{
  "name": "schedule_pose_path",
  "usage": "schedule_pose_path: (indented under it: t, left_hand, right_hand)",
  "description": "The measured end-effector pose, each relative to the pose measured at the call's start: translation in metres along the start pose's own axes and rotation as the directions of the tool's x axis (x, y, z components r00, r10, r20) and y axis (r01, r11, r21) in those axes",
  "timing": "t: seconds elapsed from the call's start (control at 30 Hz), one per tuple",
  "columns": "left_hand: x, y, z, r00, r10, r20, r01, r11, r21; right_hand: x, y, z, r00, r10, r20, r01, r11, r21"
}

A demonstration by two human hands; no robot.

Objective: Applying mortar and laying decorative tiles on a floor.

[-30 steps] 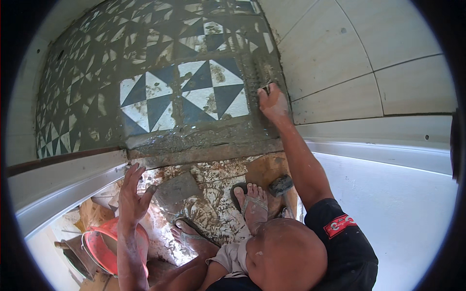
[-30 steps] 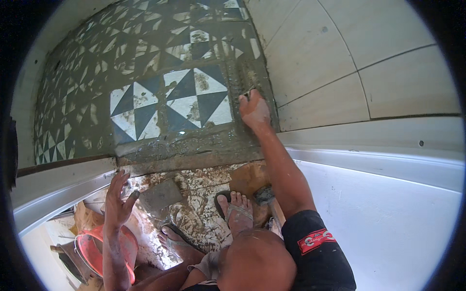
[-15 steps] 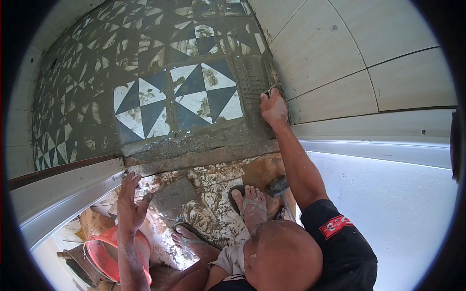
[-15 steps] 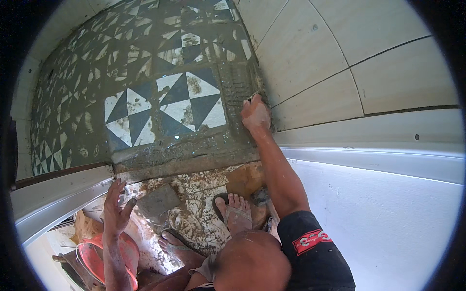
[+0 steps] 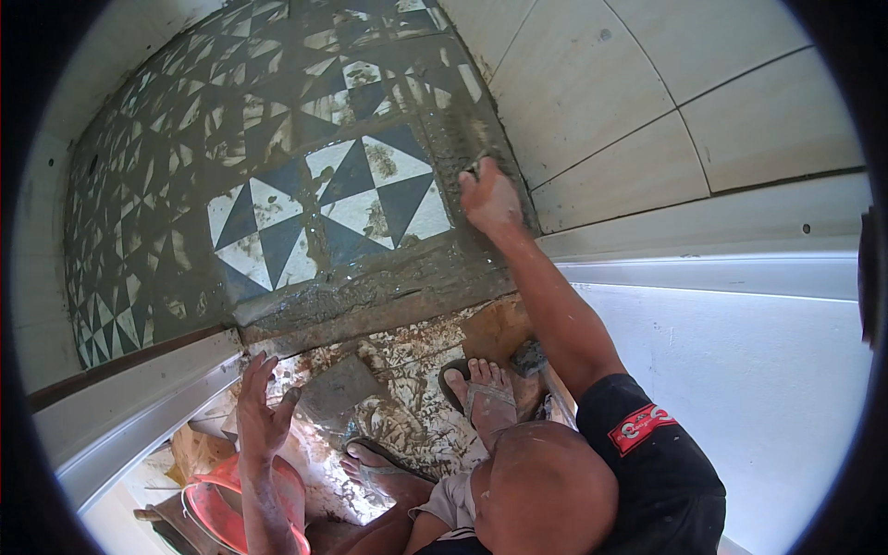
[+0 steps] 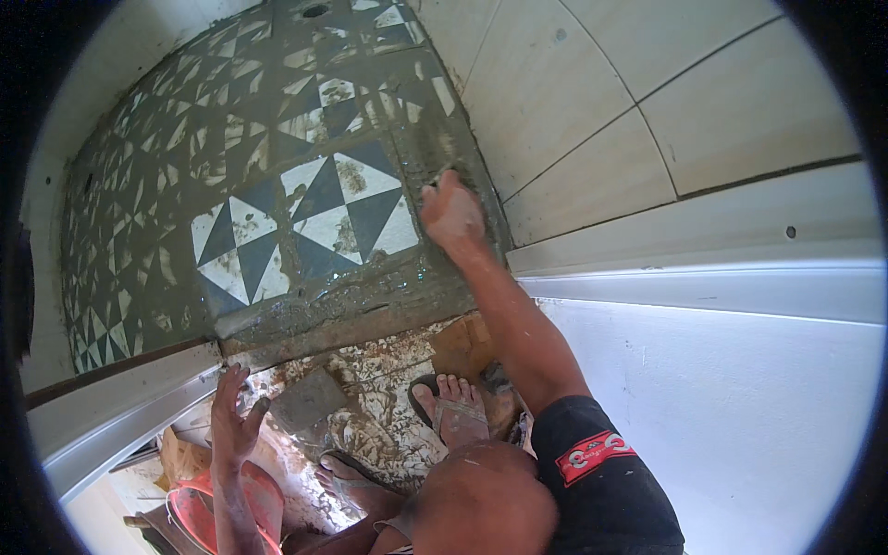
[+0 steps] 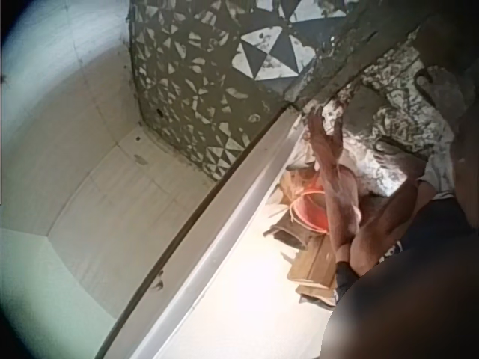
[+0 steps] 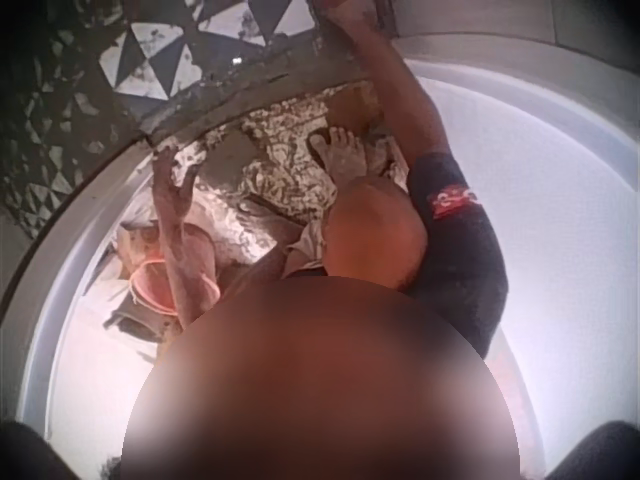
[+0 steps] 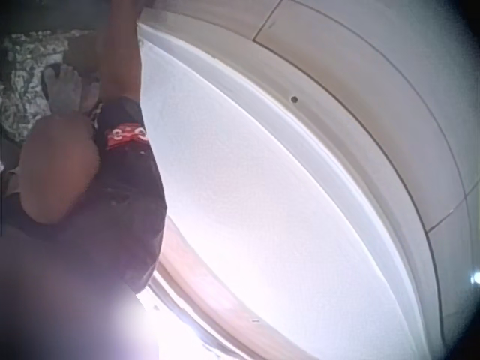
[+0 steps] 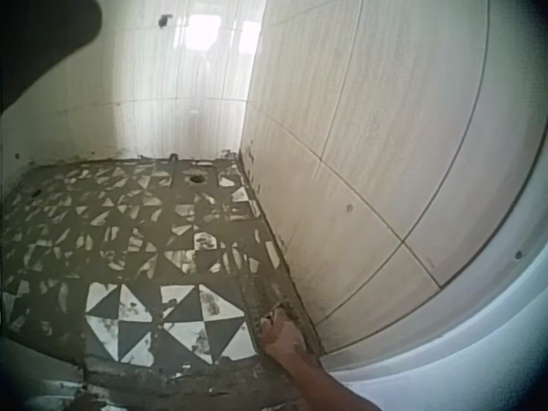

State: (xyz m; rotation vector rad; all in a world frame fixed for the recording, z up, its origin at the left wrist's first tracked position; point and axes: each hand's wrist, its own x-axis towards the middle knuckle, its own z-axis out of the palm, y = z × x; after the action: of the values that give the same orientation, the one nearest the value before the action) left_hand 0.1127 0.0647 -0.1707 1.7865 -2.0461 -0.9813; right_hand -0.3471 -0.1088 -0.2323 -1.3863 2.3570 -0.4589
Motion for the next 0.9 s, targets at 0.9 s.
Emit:
schedule_pose_path:
  t: [0.9]
  left_hand:
    - [0.0,-0.007,0.003,1.0,0.03,0.007,-0.03,0.999,0.025]
  right_hand:
    - [-0.002,0.042,0.004,0.983,0.186,0.005,-0.185,0.981,-0.059]
